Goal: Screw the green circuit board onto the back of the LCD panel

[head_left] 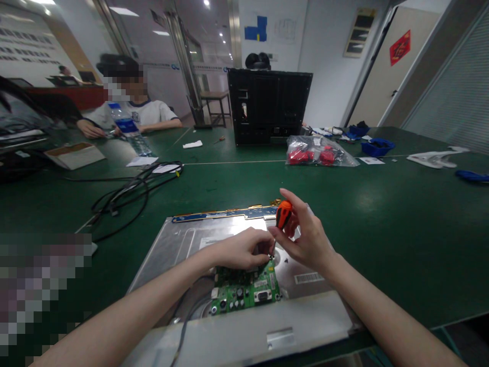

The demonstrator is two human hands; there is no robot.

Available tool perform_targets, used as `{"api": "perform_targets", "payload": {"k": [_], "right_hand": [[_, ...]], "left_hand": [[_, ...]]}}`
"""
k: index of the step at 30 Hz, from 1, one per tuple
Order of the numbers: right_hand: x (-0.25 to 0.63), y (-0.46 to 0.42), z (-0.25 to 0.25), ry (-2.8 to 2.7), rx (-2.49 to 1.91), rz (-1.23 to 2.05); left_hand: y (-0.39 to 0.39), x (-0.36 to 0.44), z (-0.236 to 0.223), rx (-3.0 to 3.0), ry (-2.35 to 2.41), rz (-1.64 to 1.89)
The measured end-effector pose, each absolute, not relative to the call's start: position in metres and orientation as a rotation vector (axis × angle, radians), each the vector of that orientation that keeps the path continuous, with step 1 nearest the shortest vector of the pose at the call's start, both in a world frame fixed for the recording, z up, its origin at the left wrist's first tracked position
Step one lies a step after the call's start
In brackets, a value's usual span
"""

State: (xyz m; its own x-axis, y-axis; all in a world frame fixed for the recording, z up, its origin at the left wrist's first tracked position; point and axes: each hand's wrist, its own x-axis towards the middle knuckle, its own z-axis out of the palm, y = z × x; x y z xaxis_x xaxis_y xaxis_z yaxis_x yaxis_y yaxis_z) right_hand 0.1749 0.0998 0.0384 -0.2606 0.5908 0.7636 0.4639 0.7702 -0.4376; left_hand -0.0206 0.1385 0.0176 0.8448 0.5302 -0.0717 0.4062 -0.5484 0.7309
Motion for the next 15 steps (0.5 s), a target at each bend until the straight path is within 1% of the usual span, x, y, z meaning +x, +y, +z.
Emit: {"api": "perform_targets", "payload": {"k": [15], "right_hand": [[0.1736,0.0995,0.0375,-1.904,-0.754,0.211]], "left_hand": [[0.137,-0.0207,0.0179,2.237,0.706,0.227]]}}
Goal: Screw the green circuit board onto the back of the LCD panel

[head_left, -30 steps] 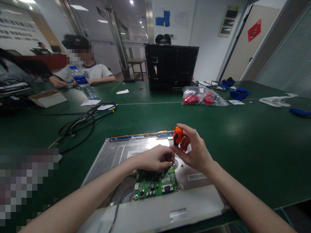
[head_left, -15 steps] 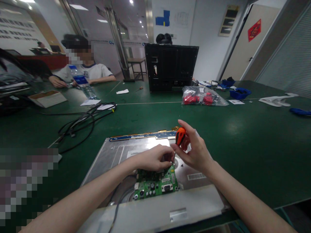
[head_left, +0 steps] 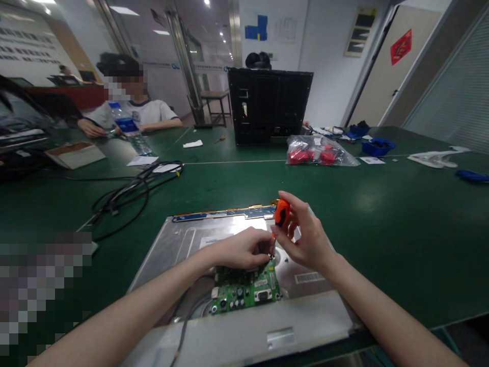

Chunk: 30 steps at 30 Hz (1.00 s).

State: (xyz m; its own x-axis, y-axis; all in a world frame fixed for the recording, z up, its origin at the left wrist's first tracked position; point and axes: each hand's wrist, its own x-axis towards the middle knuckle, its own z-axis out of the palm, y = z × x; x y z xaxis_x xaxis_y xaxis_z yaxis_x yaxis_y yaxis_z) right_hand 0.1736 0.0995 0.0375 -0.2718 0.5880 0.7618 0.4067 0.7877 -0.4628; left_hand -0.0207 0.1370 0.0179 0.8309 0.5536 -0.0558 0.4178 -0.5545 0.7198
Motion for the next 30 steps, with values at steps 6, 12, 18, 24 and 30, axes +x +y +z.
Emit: {"api": "perform_targets", "payload": {"k": [6,12,18,24,30], "right_hand": [[0.1748,0.1003,0.0399,-1.95,-0.774,0.139],[0.1742,0.0981,0.0404,-1.943,-0.744,0.15],[0.1749,0.0976,0.0397,-1.931,-0.728,0.187],[0.1769,0.1007,0.0384,-1.935,-0.753,0.148],[0.1745,0.0984,0.0406,-1.918,-0.762,0.181]], "left_hand": [[0.1397,-0.0203,0.0164,2.247,0.681,0.204],[0.1378,-0.0197,0.0192,2.226,0.698,0.228],[0.1367,-0.0201,0.0197,2.244,0.694,0.263],[0.1393,-0.0193,0.019,2.249,0.651,0.244],[0.1371,-0.0205,0.0184,2.234,0.715,0.227]]}}
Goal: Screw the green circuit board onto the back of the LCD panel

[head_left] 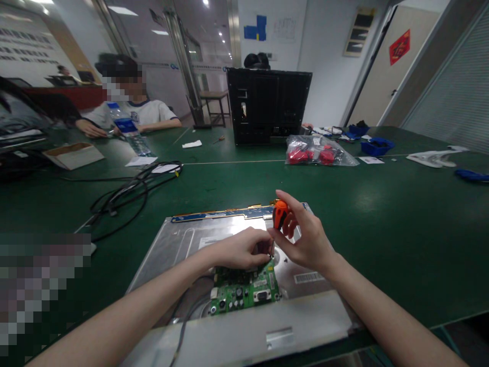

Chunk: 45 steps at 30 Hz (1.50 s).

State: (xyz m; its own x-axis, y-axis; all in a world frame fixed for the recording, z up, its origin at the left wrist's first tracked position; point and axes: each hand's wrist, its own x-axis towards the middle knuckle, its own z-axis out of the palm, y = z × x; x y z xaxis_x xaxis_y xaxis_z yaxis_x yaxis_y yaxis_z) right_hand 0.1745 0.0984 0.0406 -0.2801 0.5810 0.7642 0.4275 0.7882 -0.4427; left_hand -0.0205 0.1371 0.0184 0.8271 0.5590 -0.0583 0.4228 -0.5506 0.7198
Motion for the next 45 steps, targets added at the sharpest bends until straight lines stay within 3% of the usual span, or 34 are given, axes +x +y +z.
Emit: {"api": "perform_targets", "payload": {"k": [14,45], "right_hand": [[0.1742,0.0981,0.0404,-1.869,-0.721,0.331],[0.1766,0.1005,0.0374,-1.943,-0.741,0.255]], "left_hand": [[0.1387,-0.0214,0.0184,2.221,0.673,0.255],[0.14,-0.0196,0.0197,2.242,0.595,0.257]]}}
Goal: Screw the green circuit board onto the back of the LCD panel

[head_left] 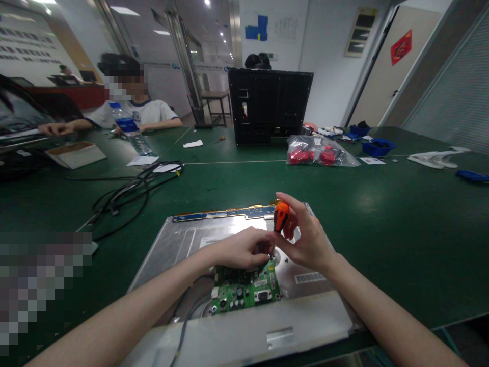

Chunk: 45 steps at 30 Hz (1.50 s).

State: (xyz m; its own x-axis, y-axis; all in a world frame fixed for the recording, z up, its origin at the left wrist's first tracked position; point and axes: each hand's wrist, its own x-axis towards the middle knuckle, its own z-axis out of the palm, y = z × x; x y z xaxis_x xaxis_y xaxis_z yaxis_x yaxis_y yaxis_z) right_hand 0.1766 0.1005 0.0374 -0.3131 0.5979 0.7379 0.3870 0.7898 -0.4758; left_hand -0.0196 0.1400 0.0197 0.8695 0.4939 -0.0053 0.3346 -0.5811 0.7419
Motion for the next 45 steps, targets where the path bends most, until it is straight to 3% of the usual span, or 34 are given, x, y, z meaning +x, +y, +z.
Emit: {"api": "perform_targets", "payload": {"k": [12,45], "right_hand": [[0.1736,0.0966,0.0394,-1.911,-0.707,0.339],[0.1767,0.0995,0.0398,-1.964,-0.748,0.166]], "left_hand": [[0.1365,-0.0206,0.0207,2.223,0.705,0.244],[0.1364,-0.0189,0.0223,2.236,0.67,0.264]]}}
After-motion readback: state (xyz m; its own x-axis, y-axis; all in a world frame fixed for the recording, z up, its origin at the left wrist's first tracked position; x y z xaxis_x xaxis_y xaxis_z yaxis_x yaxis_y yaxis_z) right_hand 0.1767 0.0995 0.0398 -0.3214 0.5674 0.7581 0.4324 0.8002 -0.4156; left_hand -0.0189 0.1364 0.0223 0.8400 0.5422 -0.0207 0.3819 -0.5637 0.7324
